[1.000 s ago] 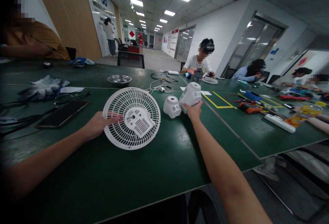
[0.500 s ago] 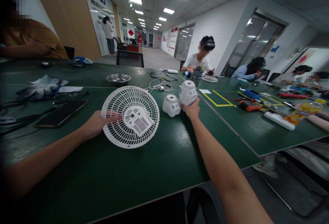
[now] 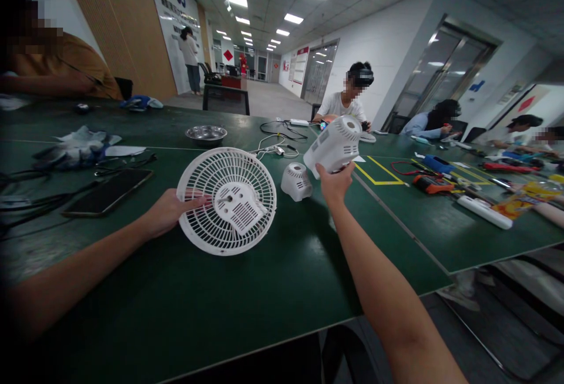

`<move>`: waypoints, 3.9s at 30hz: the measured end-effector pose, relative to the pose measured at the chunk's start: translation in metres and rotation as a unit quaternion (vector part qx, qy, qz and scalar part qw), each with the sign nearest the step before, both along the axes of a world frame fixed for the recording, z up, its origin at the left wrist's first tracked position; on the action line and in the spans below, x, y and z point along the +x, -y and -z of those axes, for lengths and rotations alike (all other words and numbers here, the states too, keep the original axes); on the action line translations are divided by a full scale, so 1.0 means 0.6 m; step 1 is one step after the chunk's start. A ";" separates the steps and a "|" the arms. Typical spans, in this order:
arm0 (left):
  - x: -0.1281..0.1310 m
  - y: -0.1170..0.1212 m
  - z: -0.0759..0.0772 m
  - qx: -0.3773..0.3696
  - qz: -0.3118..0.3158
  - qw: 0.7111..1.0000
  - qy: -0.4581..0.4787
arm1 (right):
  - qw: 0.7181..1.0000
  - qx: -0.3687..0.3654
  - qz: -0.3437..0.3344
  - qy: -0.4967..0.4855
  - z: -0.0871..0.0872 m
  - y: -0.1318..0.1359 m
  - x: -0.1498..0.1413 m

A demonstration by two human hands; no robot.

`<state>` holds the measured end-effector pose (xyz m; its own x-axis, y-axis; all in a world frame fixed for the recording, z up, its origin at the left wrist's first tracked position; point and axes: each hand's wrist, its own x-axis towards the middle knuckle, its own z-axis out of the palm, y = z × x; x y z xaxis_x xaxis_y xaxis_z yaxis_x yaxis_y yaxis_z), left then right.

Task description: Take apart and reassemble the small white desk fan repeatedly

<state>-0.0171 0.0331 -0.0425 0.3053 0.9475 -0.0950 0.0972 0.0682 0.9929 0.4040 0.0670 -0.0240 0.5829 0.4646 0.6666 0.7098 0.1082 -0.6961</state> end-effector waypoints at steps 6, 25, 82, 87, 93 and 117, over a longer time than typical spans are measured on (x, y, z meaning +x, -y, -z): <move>-0.004 -0.002 0.002 0.014 0.017 1.000 -0.016 | 0.996 -0.040 -0.070 0.034 0.004 0.014 -0.047; -0.005 -0.001 -0.001 0.021 0.015 0.998 -0.053 | 0.992 -0.116 -0.009 -0.044 0.030 -0.017 0.043; -0.011 -0.012 0.003 0.076 0.051 0.993 -0.079 | 0.881 -0.388 -0.137 0.232 0.045 0.031 -0.132; -0.012 -0.012 0.002 0.082 0.051 0.991 -0.096 | 0.861 -0.395 -0.138 0.290 0.037 0.038 -0.132; -0.010 0.000 -0.011 0.089 0.057 0.989 -0.106 | 0.904 -0.290 -0.197 0.244 0.006 0.054 -0.134; -0.015 -0.011 0.004 0.115 0.027 0.982 -0.146 | 0.549 -0.350 -0.572 -0.499 -0.004 0.148 -0.261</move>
<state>-0.0259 0.0400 -0.0450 0.3480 0.9371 0.0283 0.3776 -0.1677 0.9106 0.2472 -0.0216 -0.0218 -0.4439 0.8464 -0.2941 -0.3170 -0.4553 -0.8320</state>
